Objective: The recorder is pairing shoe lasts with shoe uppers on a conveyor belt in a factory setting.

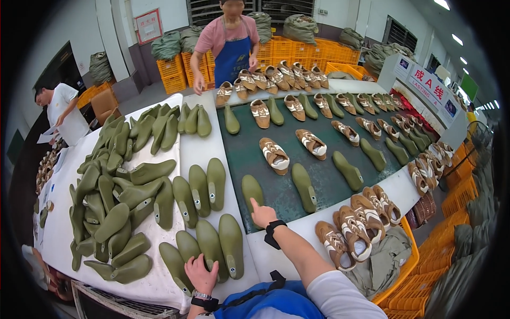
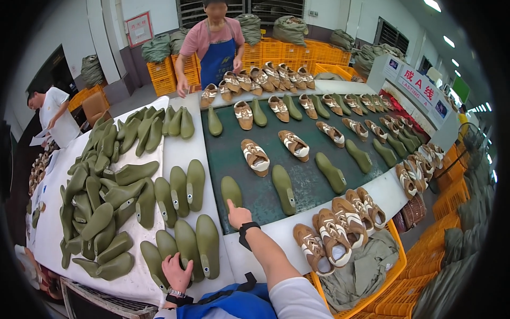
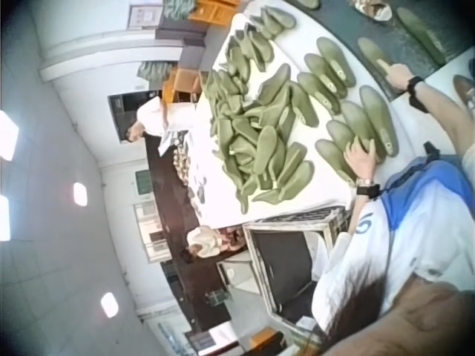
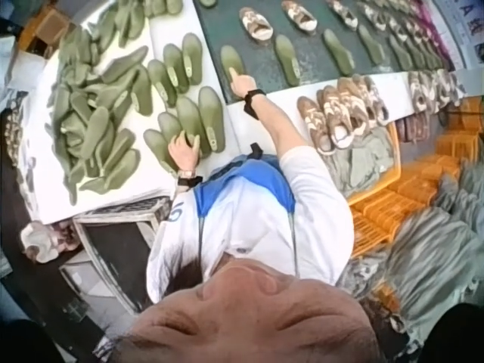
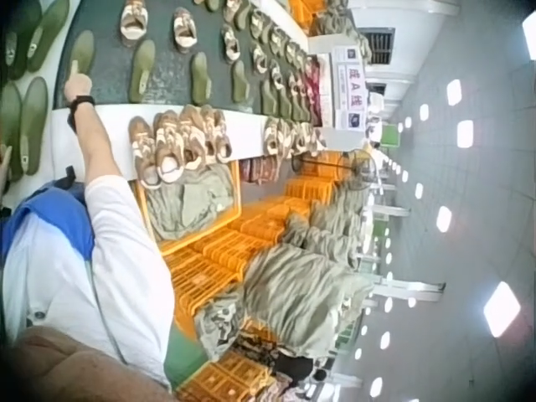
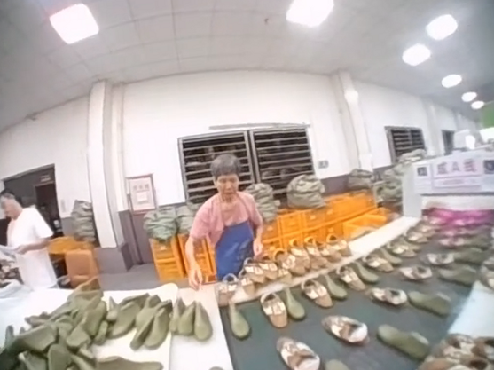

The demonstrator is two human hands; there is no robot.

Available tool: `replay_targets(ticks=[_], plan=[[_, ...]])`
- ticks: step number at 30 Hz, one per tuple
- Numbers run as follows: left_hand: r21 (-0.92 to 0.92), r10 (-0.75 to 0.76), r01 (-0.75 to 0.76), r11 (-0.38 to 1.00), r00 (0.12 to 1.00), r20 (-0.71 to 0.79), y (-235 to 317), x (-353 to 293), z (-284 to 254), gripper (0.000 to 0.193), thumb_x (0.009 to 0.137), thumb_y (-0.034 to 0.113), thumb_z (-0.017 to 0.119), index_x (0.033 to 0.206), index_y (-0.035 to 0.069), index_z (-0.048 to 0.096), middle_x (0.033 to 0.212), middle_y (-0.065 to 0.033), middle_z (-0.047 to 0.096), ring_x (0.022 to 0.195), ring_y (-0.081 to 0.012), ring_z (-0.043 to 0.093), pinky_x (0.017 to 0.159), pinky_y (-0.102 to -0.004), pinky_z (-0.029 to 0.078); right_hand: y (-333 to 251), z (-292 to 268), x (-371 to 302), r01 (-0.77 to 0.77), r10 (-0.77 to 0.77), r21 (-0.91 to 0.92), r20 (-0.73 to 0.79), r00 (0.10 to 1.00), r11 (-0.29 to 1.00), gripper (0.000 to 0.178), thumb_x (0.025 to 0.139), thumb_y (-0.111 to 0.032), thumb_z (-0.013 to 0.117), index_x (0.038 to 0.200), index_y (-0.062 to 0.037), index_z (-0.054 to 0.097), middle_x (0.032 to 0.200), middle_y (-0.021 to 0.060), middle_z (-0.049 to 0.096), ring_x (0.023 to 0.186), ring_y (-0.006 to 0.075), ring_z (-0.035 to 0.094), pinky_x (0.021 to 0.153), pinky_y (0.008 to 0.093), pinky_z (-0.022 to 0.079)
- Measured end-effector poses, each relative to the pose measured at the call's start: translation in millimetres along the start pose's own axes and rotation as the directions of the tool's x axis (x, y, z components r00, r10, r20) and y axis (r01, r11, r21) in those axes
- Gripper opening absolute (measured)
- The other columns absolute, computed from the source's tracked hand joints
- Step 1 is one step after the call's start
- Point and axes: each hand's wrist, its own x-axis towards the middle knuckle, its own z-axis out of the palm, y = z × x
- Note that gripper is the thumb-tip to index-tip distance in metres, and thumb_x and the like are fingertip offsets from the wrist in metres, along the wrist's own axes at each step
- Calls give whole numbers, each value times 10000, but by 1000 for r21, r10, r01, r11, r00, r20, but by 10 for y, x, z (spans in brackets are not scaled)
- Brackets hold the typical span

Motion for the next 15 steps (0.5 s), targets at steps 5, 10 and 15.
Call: replay_targets(ticks=[5, 10, 15], plan=[[-16, 0, 0, 1000, 1000, -25, 25, 6, 5, 514, 686, 349, 693, 1064, 19, 581, 978, -153, 592, 1063, -331, 481, 985, -484, 310, 73, -104, -22, -9, 8, 59, 27, 1000, 998, 637, 840, -254, 508, 1403, -132, 237, 840, 204, 643, 779, 361, 629, 691, 468, 486], [-1, 29, -29, 1000, 1000, -5, 74, 37, -31, 490, 695, 314, 693, 1051, -6, 589, 990, -199, 589, 1051, -358, 474, 935, -454, 348, 177, -275, -226, 38, -57, 155, 118, 991, 987, 716, 833, -283, 555, 1420, -145, 170, 941, 215, 629, 860, 370, 612, 735, 463, 477], [-17, 45, -45, 999, 999, -14, 89, 34, -14, 497, 692, 320, 692, 1048, -12, 592, 973, -197, 597, 1054, -357, 474, 938, -454, 347, 604, -524, -993, 183, -193, 97, 115, 974, 978, 517, 834, -279, 535, 1295, -89, 398, 968, 217, 621, 905, 376, 596, 769, 467, 472]])
